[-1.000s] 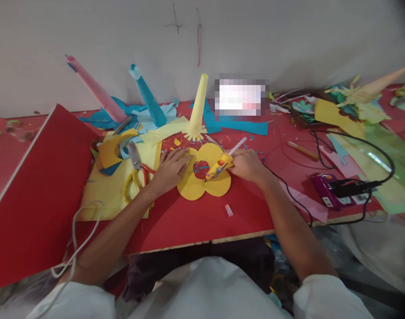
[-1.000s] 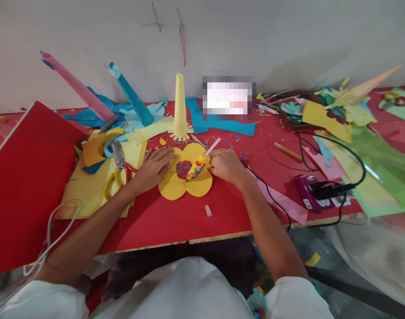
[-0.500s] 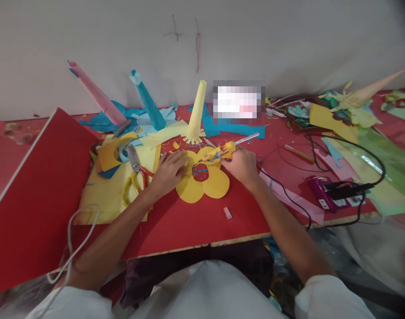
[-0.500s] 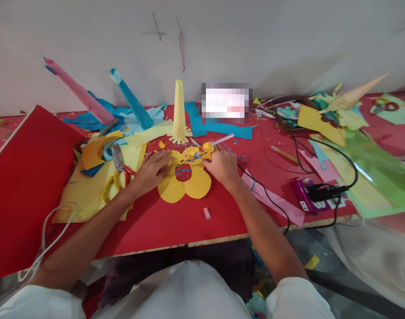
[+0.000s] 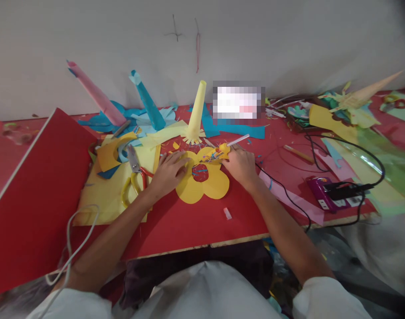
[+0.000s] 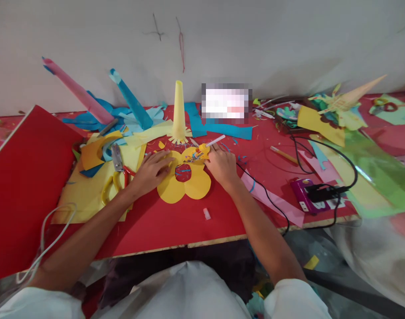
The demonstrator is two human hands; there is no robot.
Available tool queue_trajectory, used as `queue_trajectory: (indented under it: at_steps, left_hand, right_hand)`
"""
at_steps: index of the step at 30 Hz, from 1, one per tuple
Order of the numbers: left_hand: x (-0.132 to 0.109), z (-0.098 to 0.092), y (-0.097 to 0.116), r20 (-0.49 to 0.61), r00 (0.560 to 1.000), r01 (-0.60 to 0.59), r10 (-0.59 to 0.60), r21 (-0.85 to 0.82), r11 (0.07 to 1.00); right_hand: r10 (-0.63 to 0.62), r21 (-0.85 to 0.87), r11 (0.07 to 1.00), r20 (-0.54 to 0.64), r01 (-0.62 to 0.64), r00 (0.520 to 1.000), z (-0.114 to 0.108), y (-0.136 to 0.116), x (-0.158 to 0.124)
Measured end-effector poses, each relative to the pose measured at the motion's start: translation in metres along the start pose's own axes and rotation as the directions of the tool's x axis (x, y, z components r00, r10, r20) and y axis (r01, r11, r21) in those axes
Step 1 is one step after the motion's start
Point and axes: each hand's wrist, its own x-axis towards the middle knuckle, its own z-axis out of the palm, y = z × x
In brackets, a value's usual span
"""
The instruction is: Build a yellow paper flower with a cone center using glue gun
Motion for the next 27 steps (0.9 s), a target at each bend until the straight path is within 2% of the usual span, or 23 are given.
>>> queue_trajectory:
  at_steps: [21, 27]
  left_hand:
    - [0.0016, 0.0013, -0.0013, -0.035, 0.999, 0.0, -0.002, -0.05, 0.999]
    - [0.001, -0.0012, 0.0009, -0.042, 0.999, 0.007, -0.009, -0.045, 0.999]
  right_hand:
    - [-0.089, 0.007, 0.996, 0.072, 0.089, 0.993, 0.0009, -0.0041, 0.003]
    - [-0.034, 0.02, 0.999, 0.037, 0.033, 0.999, -0.0024, -0.0092, 0.002]
